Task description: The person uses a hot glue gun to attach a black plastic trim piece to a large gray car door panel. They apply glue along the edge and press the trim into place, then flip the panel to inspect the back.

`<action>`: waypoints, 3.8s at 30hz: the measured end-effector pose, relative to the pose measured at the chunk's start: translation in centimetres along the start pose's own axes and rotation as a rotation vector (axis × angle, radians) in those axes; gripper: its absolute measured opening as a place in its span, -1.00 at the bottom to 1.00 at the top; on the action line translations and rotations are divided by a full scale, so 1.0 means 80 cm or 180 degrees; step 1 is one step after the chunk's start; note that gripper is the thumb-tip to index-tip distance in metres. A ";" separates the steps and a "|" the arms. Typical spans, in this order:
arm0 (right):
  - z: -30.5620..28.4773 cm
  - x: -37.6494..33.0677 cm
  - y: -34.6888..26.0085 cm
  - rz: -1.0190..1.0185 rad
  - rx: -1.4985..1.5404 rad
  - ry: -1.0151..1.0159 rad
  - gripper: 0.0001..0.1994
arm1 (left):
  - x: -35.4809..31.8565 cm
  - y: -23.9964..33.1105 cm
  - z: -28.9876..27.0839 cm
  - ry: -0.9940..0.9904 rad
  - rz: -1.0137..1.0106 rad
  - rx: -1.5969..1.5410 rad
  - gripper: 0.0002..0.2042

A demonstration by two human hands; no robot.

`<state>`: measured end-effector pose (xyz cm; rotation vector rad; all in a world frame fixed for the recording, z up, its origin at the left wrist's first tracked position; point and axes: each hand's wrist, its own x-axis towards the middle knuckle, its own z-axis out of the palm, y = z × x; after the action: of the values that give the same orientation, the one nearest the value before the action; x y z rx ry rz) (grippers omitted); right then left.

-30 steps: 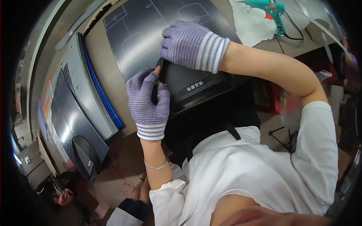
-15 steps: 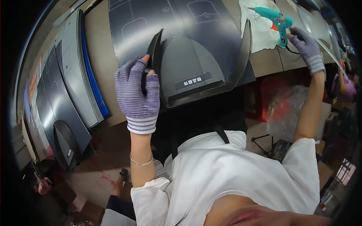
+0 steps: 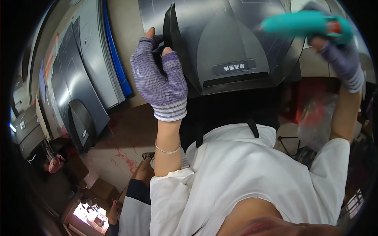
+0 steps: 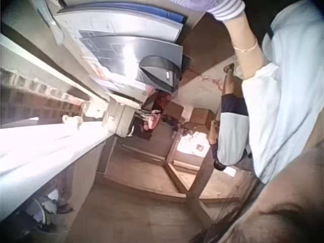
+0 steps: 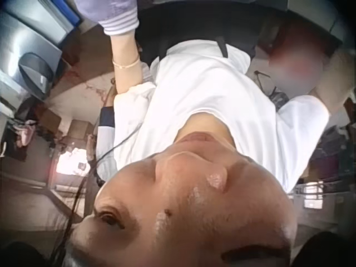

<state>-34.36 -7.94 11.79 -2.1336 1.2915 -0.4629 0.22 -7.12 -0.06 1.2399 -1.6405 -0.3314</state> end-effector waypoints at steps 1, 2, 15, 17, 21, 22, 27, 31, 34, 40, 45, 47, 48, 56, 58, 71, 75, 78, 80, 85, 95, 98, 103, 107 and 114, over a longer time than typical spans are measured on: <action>0.016 0.016 -0.023 -0.0192 -0.0080 -0.0429 -0.57 | -0.001 -0.001 -0.001 -0.0016 0.0087 0.0061 -0.65; 0.031 0.028 -0.038 -0.0315 -0.0174 -0.0748 -0.55 | 0.001 -0.002 -0.001 -0.0033 0.0181 0.0101 -0.65; 0.118 0.043 -0.039 -0.0093 -0.0554 0.0053 -0.40 | -0.002 -0.001 0.002 0.0081 0.0014 -0.0109 -0.63; 0.114 0.053 -0.032 -0.0492 -0.0176 0.0081 -0.45 | -0.003 -0.003 0.001 0.0147 0.0042 -0.0176 -0.62; 0.106 0.064 -0.047 -0.0897 -0.0077 -0.0396 -0.48 | -0.002 -0.005 0.001 0.0106 0.0089 -0.0111 -0.62; 0.113 0.059 -0.047 -0.0892 -0.0122 -0.0403 -0.48 | -0.001 -0.004 0.000 0.0069 0.0172 0.0001 -0.64; 0.120 0.057 -0.047 -0.0536 -0.0886 0.0147 -0.45 | 0.000 -0.004 -0.001 0.0035 0.0325 0.0185 -0.68; 0.112 0.061 -0.025 0.0286 -0.0275 0.0482 -0.49 | 0.001 -0.005 0.001 0.0059 0.0413 0.0268 -0.68; 0.107 0.070 -0.042 -0.0483 -0.0091 0.0240 -0.59 | 0.000 -0.004 0.000 0.0074 0.0432 0.0335 -0.69; 0.125 0.059 -0.045 -0.0853 -0.0761 0.0239 -0.59 | 0.000 -0.006 0.003 0.0077 0.0465 0.0310 -0.69; 0.109 0.058 -0.025 0.0508 -0.0486 0.0591 -0.58 | 0.000 0.001 0.000 0.0022 0.0388 0.0330 -0.69; 0.118 0.060 -0.034 0.0243 -0.0039 0.0942 -0.65 | 0.002 0.000 0.002 0.0065 0.0513 0.0341 -0.69; 0.120 0.056 -0.025 0.0028 0.0123 0.0856 -0.63 | 0.003 -0.002 0.003 0.0098 0.0615 0.0339 -0.69; 0.134 0.052 -0.043 -0.0405 -0.0648 0.0409 -0.55 | 0.003 0.001 0.004 0.0045 0.0435 0.0196 -0.69; 0.123 0.058 -0.032 -0.0484 -0.0759 0.0653 -0.53 | 0.001 0.001 0.002 0.0016 0.0457 0.0286 -0.70; 0.127 0.057 -0.051 -0.0470 -0.0750 0.0583 -0.53 | 0.005 0.003 0.004 0.0004 0.0504 0.0230 -0.70; 0.118 0.059 -0.029 -0.0030 -0.0496 0.0867 -0.56 | 0.003 0.002 0.000 0.0008 0.0542 0.0374 -0.70; 0.108 0.053 -0.008 0.0027 -0.0088 0.1160 -0.61 | 0.003 0.003 0.000 -0.0011 0.0454 0.0273 -0.66; 0.113 0.048 -0.007 0.0081 -0.0162 0.1191 -0.57 | 0.002 0.004 -0.001 -0.0016 0.0442 0.0281 -0.67; 0.121 0.061 -0.038 -0.0882 -0.0825 0.1078 -0.62 | 0.003 0.005 0.002 -0.0046 0.0444 0.0239 -0.68; 0.106 0.051 -0.020 0.0554 -0.0072 0.1126 -0.63 | 0.001 0.007 -0.002 -0.0122 0.0321 0.0312 -0.69; 0.111 0.054 -0.025 -0.0219 -0.0431 0.1223 -0.63 | 0.003 0.007 -0.002 -0.0110 0.0408 0.0319 -0.68; 0.124 0.064 -0.036 -0.0751 -0.0865 0.1267 -0.59 | 0.002 0.007 -0.002 -0.0077 0.0356 0.0269 -0.68; 0.112 0.055 -0.021 0.0270 -0.0486 0.1234 -0.58 | 0.002 0.007 0.000 -0.0086 0.0358 0.0268 -0.67; 0.109 0.051 -0.022 -0.0136 -0.0220 0.1157 -0.63 | 0.002 0.008 -0.003 -0.0174 0.0339 0.0404 -0.67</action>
<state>-26.30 -8.21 6.24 -2.2064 1.4757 -0.8672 0.07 -6.89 0.62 1.2409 -1.7903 -0.1995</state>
